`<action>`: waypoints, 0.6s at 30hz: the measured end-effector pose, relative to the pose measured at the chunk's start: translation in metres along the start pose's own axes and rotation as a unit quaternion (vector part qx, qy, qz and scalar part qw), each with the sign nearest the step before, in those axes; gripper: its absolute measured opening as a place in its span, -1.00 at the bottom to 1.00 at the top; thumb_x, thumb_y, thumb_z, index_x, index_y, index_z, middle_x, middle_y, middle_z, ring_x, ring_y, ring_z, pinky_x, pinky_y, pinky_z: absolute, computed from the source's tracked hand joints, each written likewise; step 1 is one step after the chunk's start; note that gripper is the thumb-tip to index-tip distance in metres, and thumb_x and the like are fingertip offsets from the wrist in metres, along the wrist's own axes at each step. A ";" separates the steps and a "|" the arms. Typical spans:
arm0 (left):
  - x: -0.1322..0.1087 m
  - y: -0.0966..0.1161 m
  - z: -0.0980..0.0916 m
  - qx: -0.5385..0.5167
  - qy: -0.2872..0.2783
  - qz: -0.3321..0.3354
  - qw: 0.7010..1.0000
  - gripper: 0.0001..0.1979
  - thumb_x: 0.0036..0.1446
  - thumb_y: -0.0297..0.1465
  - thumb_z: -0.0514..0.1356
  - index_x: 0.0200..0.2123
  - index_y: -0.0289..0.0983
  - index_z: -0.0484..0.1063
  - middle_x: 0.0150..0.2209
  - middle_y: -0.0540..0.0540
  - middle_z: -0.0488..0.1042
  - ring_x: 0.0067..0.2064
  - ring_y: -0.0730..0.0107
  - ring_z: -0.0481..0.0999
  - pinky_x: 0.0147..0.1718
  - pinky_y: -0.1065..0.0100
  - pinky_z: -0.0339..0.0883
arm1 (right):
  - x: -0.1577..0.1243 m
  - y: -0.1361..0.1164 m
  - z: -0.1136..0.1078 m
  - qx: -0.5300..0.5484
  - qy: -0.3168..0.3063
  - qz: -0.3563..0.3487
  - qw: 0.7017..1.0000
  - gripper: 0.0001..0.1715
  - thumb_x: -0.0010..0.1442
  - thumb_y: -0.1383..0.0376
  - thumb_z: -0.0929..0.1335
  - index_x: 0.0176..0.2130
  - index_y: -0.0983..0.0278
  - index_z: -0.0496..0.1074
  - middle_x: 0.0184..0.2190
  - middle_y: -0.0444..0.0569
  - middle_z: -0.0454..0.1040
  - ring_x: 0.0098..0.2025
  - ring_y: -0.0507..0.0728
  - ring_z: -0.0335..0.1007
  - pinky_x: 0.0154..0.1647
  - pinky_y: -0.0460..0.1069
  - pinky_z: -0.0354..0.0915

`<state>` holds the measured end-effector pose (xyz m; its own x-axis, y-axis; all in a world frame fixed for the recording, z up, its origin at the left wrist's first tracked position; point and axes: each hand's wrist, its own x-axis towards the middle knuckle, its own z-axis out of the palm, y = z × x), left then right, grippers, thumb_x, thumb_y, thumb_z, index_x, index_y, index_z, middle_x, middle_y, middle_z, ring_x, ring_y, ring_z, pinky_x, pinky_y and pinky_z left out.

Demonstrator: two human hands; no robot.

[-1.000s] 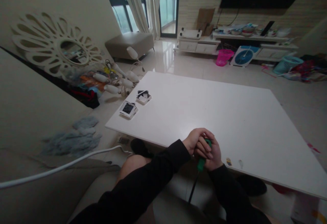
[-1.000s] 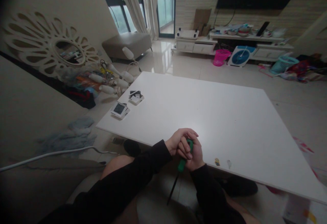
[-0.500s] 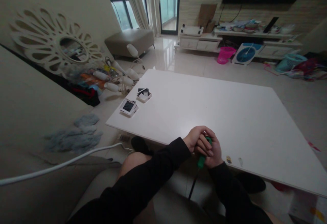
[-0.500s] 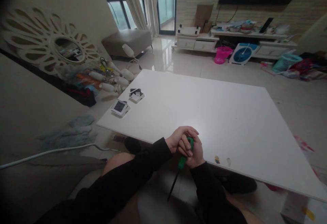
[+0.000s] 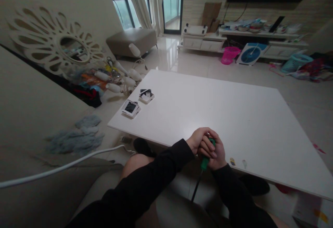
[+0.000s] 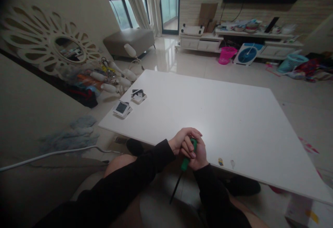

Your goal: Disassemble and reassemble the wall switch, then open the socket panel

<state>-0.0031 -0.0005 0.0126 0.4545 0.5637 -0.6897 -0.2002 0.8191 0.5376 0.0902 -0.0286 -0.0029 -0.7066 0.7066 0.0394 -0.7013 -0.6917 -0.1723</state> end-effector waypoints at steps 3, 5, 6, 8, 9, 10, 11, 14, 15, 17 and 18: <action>0.001 -0.001 -0.001 0.000 0.000 -0.007 1.000 -0.76 0.15 -0.26 0.15 -0.45 -0.29 0.46 -0.74 -0.09 0.39 -0.72 0.20 0.47 -0.76 0.33 0.37 | 0.000 0.001 0.000 -0.001 -0.001 -0.004 1.000 -0.40 0.40 0.23 0.36 -0.64 0.32 0.27 -0.77 -0.23 0.29 -0.80 -0.17 -0.19 -0.78 -0.28 -0.01; 0.003 -0.001 -0.002 -0.004 -0.001 -0.006 1.000 -0.76 0.14 -0.25 0.17 -0.44 -0.29 0.47 -0.74 -0.06 0.38 -0.71 0.22 0.47 -0.74 0.34 0.37 | 0.000 0.001 -0.001 -0.002 -0.004 -0.006 1.000 -0.40 0.40 0.23 0.37 -0.64 0.32 0.28 -0.77 -0.22 0.30 -0.81 -0.17 -0.18 -0.78 -0.28 -0.01; 0.003 -0.002 -0.002 -0.008 -0.001 -0.003 1.000 -0.76 0.14 -0.24 0.18 -0.43 -0.29 0.48 -0.74 -0.05 0.37 -0.71 0.23 0.46 -0.74 0.36 0.37 | 0.000 0.001 -0.001 -0.003 -0.005 -0.006 1.000 -0.40 0.40 0.23 0.37 -0.64 0.32 0.28 -0.77 -0.23 0.30 -0.81 -0.17 -0.18 -0.78 -0.28 0.00; 0.004 -0.003 -0.001 -0.014 0.004 0.002 1.000 -0.75 0.14 -0.22 0.20 -0.43 -0.29 0.48 -0.73 -0.03 0.37 -0.71 0.27 0.45 -0.74 0.39 0.35 | 0.000 0.001 -0.003 -0.007 -0.002 -0.009 1.000 -0.39 0.40 0.23 0.36 -0.65 0.32 0.28 -0.78 -0.23 0.28 -0.81 -0.17 -0.19 -0.78 -0.28 -0.01; 0.004 -0.003 -0.001 -0.016 0.007 0.004 1.000 -0.74 0.14 -0.21 0.21 -0.43 -0.29 0.48 -0.73 -0.02 0.36 -0.71 0.29 0.45 -0.74 0.41 0.33 | 0.000 0.001 -0.003 -0.011 0.004 -0.011 1.000 -0.38 0.40 0.23 0.37 -0.66 0.32 0.27 -0.79 -0.23 0.27 -0.81 -0.17 -0.20 -0.79 -0.28 -0.01; 0.003 -0.003 -0.001 -0.016 0.009 0.003 1.000 -0.73 0.14 -0.20 0.21 -0.44 -0.29 0.47 -0.73 -0.01 0.36 -0.71 0.30 0.44 -0.74 0.42 0.32 | 0.000 0.001 -0.003 -0.016 0.011 -0.016 1.000 -0.38 0.39 0.23 0.37 -0.66 0.32 0.27 -0.79 -0.23 0.27 -0.81 -0.17 -0.21 -0.80 -0.28 -0.02; 0.003 -0.002 0.000 -0.015 0.011 0.002 1.000 -0.73 0.15 -0.20 0.21 -0.44 -0.28 0.47 -0.74 0.00 0.34 -0.71 0.31 0.43 -0.75 0.42 0.31 | 0.000 0.001 -0.003 -0.020 0.019 -0.020 0.999 -0.38 0.38 0.23 0.38 -0.67 0.31 0.26 -0.80 -0.24 0.26 -0.82 -0.17 -0.22 -0.81 -0.28 -0.03; 0.001 -0.001 0.000 -0.009 0.008 -0.002 1.000 -0.74 0.17 -0.22 0.17 -0.45 -0.28 0.47 -0.76 0.01 0.30 -0.73 0.31 0.41 -0.76 0.41 0.29 | 0.000 0.002 -0.003 -0.028 0.032 -0.025 0.999 -0.37 0.37 0.23 0.39 -0.68 0.30 0.23 -0.81 -0.26 0.21 -0.83 -0.17 -0.24 -0.83 -0.28 -0.05; 0.001 -0.001 0.000 -0.007 0.005 -0.002 1.000 -0.74 0.17 -0.23 0.16 -0.45 -0.28 0.46 -0.77 0.01 0.29 -0.73 0.30 0.41 -0.77 0.41 0.29 | 0.000 0.002 -0.003 -0.027 0.032 -0.026 0.999 -0.37 0.37 0.23 0.39 -0.68 0.30 0.22 -0.81 -0.27 0.20 -0.83 -0.17 -0.24 -0.83 -0.28 -0.05; 0.001 -0.001 -0.001 -0.006 0.003 -0.002 1.000 -0.74 0.17 -0.25 0.16 -0.46 -0.28 0.46 -0.77 -0.01 0.30 -0.73 0.28 0.41 -0.77 0.40 0.30 | 0.000 0.002 -0.003 -0.025 0.038 -0.029 0.999 -0.40 0.37 0.23 0.39 -0.66 0.30 0.24 -0.80 -0.29 0.19 -0.82 -0.17 -0.24 -0.83 -0.28 -0.03; 0.001 -0.001 -0.001 -0.008 0.003 -0.001 1.000 -0.74 0.16 -0.25 0.16 -0.46 -0.28 0.46 -0.76 -0.02 0.31 -0.73 0.29 0.41 -0.77 0.39 0.30 | -0.001 0.002 -0.003 -0.026 0.043 -0.033 0.998 -0.41 0.37 0.24 0.39 -0.65 0.30 0.25 -0.80 -0.29 0.21 -0.82 -0.17 -0.23 -0.83 -0.28 -0.03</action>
<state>-0.0028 -0.0006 0.0106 0.4502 0.5629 -0.6931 -0.2132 0.8216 0.5287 0.0897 -0.0298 -0.0064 -0.6474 0.7615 -0.0324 -0.7381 -0.6370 -0.2225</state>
